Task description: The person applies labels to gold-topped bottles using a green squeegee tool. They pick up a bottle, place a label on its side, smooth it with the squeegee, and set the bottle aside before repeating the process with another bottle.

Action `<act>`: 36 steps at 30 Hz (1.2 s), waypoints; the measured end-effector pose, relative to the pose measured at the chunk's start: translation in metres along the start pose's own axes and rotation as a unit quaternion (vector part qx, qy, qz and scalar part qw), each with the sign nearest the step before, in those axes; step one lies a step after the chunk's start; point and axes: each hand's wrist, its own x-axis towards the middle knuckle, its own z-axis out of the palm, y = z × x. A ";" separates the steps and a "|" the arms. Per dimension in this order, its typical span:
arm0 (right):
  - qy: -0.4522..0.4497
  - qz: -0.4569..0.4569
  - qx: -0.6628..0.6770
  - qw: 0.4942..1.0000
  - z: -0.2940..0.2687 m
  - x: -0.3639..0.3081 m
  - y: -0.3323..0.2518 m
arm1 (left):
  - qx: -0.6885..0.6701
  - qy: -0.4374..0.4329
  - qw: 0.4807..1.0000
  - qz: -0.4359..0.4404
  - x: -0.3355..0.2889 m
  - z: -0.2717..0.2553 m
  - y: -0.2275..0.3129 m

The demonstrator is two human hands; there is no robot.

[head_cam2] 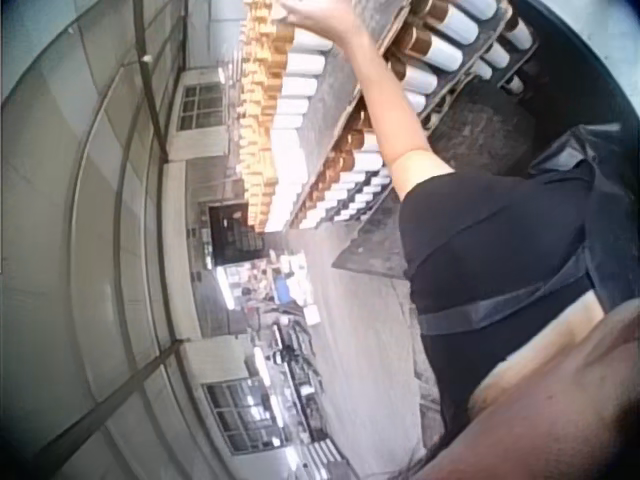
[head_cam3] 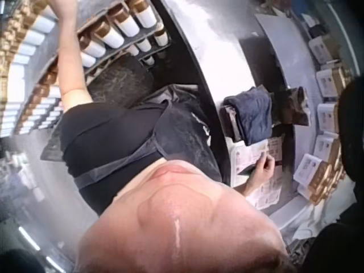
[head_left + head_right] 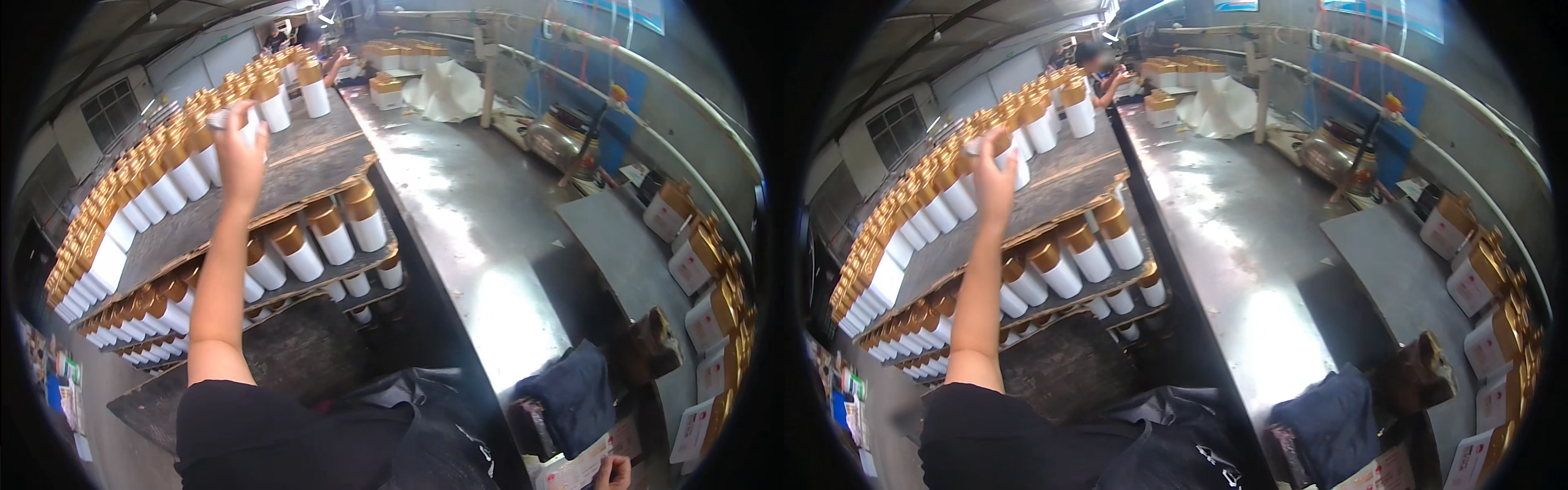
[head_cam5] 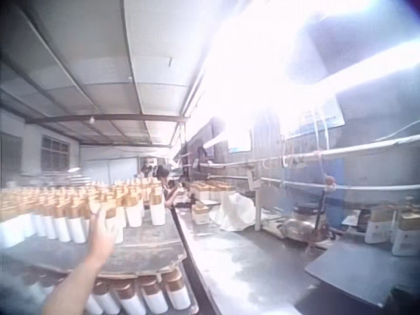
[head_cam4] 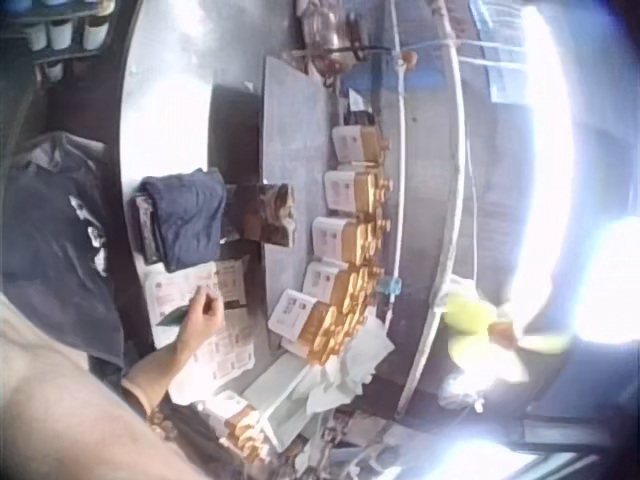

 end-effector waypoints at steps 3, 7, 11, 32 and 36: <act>-0.037 -0.058 0.010 0.998 0.016 0.007 -0.025 | 0.094 0.026 0.992 -0.082 0.030 -0.006 -0.073; -0.033 -0.118 -0.003 0.992 0.030 0.000 -0.051 | 0.213 -0.005 0.963 -0.167 0.051 0.049 -0.116; 0.006 -0.118 -0.021 0.993 0.027 -0.018 -0.049 | 0.197 -0.039 0.960 -0.195 0.047 0.049 -0.108; 0.079 -0.306 -0.327 0.890 0.071 0.012 -0.067 | -0.744 -0.538 0.350 -0.186 -0.146 0.099 0.389; 0.132 -0.217 -0.356 0.900 0.059 0.006 -0.048 | -0.726 -0.605 0.291 -0.148 -0.164 0.110 0.443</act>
